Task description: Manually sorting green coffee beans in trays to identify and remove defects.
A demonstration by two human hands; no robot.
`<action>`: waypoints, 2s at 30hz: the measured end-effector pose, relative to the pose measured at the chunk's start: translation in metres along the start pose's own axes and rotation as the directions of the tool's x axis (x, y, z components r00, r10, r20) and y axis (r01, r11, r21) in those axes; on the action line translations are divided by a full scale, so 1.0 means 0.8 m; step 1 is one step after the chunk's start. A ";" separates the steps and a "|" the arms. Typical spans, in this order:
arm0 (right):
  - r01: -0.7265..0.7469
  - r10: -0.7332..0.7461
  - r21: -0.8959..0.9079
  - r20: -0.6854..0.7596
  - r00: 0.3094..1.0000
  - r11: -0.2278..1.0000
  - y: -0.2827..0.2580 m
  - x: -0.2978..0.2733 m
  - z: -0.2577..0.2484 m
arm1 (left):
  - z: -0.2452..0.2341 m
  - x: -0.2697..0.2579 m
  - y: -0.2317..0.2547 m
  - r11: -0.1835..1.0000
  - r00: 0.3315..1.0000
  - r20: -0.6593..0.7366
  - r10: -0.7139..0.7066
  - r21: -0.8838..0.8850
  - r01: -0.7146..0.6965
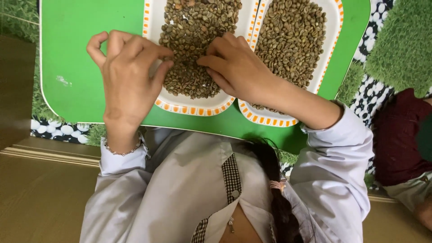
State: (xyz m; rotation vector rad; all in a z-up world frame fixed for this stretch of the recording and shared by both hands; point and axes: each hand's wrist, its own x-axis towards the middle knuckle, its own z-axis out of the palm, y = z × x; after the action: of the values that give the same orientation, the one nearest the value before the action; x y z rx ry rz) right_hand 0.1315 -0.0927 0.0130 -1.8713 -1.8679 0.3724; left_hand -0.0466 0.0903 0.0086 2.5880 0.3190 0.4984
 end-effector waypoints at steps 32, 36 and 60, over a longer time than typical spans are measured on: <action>-0.192 0.363 0.817 -0.023 0.932 0.544 -0.005 -0.041 0.043 | 0.044 -0.015 0.044 0.992 0.995 -0.075 0.065 -0.100 -0.072; -0.210 0.483 0.965 0.111 0.869 0.155 -0.008 -0.061 0.040 | 0.056 -0.005 0.063 0.946 0.954 -0.210 0.215 -0.197 -0.257; -0.258 0.624 0.916 0.012 0.782 0.306 -0.011 -0.151 0.009 | 0.078 0.007 0.125 0.785 0.877 -0.169 0.449 -0.394 -0.478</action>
State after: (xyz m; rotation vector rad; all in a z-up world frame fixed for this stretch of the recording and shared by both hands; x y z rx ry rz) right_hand 0.1158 -0.2116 -0.0046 -1.4502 -0.5394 0.9308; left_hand -0.0035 -0.0196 0.0092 2.2010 -0.3917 0.7332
